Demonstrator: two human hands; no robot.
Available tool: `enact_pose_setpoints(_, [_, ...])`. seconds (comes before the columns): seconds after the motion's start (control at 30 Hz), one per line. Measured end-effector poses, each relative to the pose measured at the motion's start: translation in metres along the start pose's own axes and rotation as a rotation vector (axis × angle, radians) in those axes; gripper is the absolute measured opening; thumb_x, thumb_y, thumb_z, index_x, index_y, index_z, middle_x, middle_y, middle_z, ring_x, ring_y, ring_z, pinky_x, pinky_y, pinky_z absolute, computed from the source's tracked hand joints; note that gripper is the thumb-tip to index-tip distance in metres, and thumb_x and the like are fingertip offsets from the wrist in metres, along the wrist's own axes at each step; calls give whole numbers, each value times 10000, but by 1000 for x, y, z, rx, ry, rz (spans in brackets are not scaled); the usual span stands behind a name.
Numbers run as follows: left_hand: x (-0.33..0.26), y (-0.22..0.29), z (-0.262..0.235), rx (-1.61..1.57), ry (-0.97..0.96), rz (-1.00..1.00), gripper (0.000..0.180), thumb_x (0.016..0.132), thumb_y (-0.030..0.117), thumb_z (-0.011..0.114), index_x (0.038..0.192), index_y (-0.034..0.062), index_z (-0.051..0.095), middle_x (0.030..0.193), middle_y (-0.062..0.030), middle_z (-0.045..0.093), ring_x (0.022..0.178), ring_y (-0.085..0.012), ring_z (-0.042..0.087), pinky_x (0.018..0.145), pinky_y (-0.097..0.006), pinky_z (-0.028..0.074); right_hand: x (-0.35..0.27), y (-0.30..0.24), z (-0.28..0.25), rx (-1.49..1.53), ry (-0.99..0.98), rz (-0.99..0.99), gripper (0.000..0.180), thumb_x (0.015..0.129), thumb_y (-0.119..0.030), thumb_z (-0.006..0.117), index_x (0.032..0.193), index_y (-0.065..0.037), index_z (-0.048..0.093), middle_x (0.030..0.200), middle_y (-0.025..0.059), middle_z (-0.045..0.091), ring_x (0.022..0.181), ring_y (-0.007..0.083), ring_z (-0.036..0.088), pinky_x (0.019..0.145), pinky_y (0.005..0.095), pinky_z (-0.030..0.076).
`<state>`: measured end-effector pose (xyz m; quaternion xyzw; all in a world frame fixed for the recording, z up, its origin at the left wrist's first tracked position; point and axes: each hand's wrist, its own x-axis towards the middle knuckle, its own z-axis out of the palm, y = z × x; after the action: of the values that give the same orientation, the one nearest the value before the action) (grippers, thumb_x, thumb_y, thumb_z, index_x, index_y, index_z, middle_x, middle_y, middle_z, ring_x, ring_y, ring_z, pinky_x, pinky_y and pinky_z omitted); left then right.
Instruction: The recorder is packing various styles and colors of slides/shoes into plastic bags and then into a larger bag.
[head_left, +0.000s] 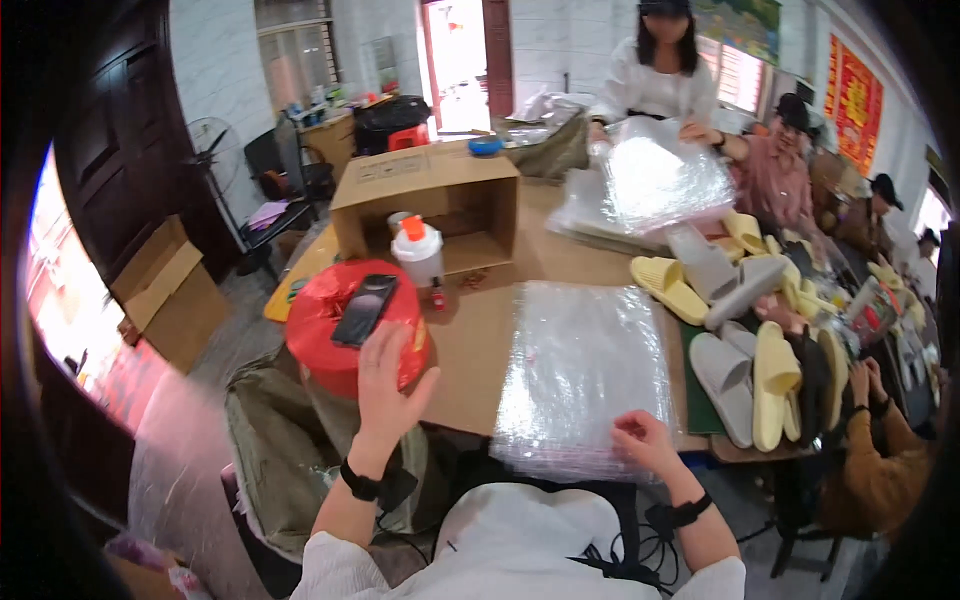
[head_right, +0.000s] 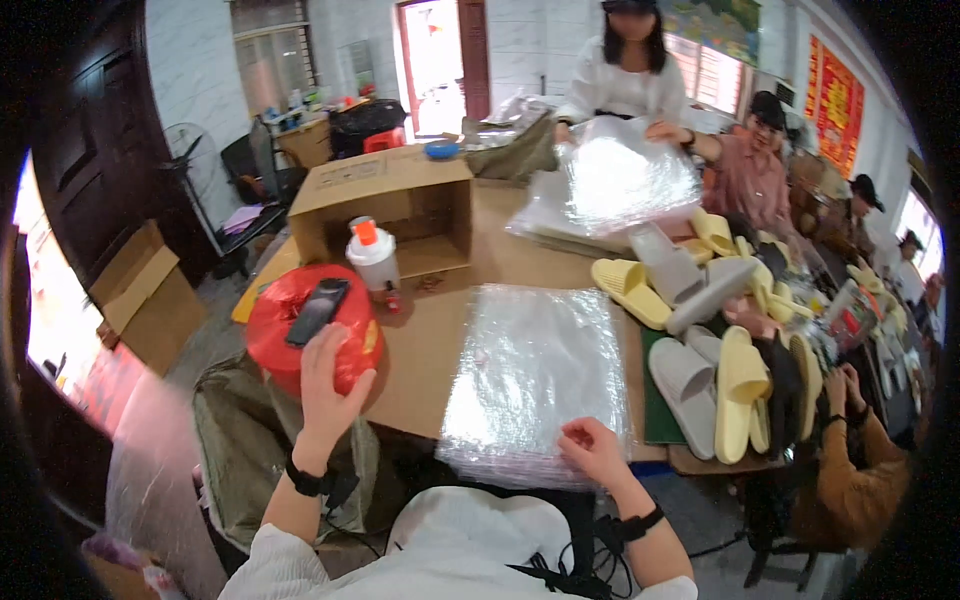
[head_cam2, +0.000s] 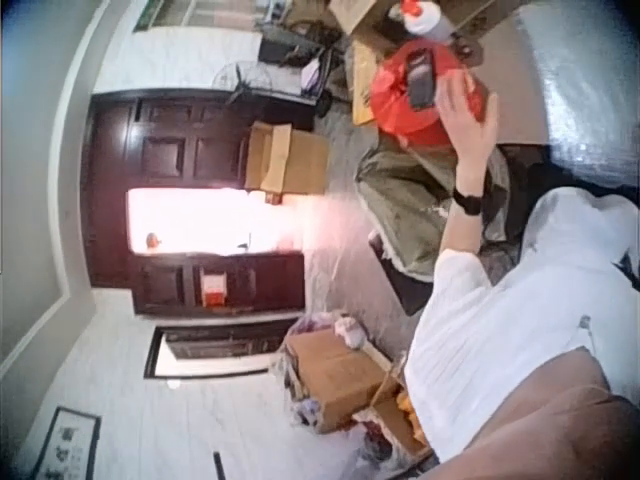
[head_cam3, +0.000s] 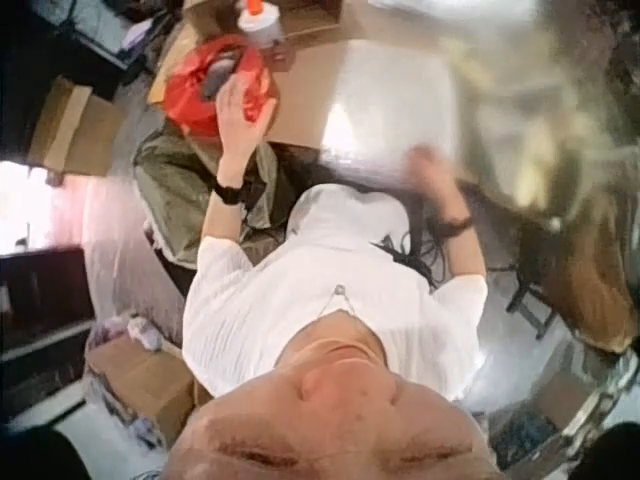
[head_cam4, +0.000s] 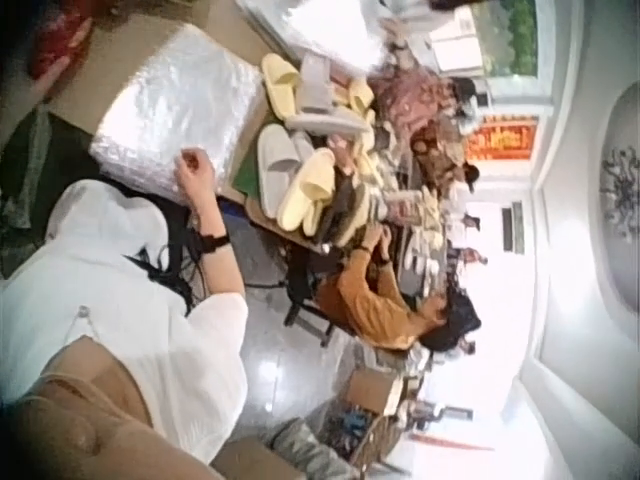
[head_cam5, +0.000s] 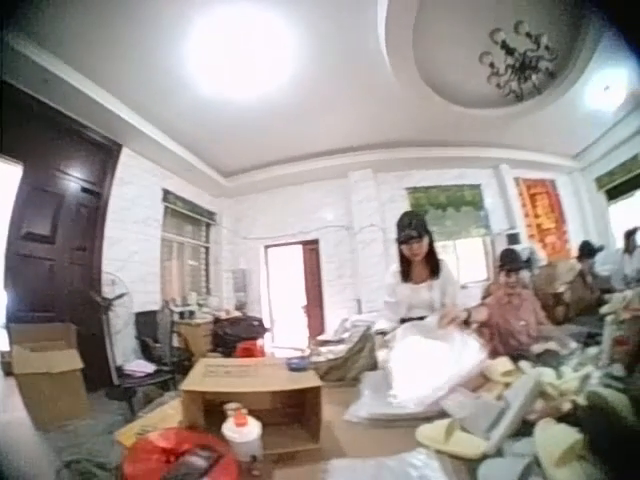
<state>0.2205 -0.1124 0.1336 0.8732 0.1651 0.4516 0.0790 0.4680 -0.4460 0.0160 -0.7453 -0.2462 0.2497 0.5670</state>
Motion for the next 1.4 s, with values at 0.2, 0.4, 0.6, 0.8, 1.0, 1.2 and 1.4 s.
enact_pose_setpoints(0.2, [-34,36,93,-211,-497,-110,906,810,436,770,1482,37,312,1362,-359,437,1251,-510,450,1044,-525,393,-5,-30,-18,-410,318,-273,308,769,-137,755,1042,-41,650,1007,129,606,930,259,576,818,350,492])
enact_pose_setpoints(0.4, [-62,48,145,-259,-559,-90,916,786,526,752,1479,70,364,1435,-368,371,1309,-526,398,1078,-551,350,-7,13,-49,-596,409,-290,538,742,-242,779,1181,3,588,1159,220,572,1094,384,535,959,466,433])
enact_pose_setpoints(0.6, [-80,44,156,-89,-505,3,779,800,564,708,1397,98,523,1462,-363,365,1368,-501,347,1083,-558,332,1,-3,-69,-499,532,-325,429,768,-162,758,1144,-17,611,1067,142,589,965,291,577,751,375,494])
enact_pose_setpoints(0.8, [-80,42,156,-73,-500,2,740,821,559,683,1376,90,545,1461,-346,378,1362,-484,352,1090,-547,315,39,-50,-80,-415,542,-345,492,829,-250,771,1232,-34,589,1122,117,598,1014,221,570,815,325,485])
enact_pose_setpoints(1.0, [-77,48,150,-71,-509,-6,707,815,532,693,1323,54,583,1449,-358,378,1346,-501,355,1082,-571,313,191,-189,-119,349,379,-280,893,883,-561,662,1499,4,350,1424,186,480,1217,262,521,955,343,433])
enact_pose_setpoints(1.2, [-77,54,154,-154,-529,-13,737,826,584,668,1346,71,569,1448,-378,368,1355,-524,352,1066,-603,315,298,-217,-188,6,628,-386,1014,787,-630,722,1434,82,402,1314,189,560,1239,275,493,985,359,417])
enact_pose_setpoints(1.4, [-85,51,151,-76,-589,-50,807,824,534,678,1461,101,439,1542,-331,254,1389,-509,293,1107,-589,285,336,-206,-170,-173,813,-411,1146,658,-597,832,1425,120,372,1403,286,479,1355,365,424,1109,407,352])
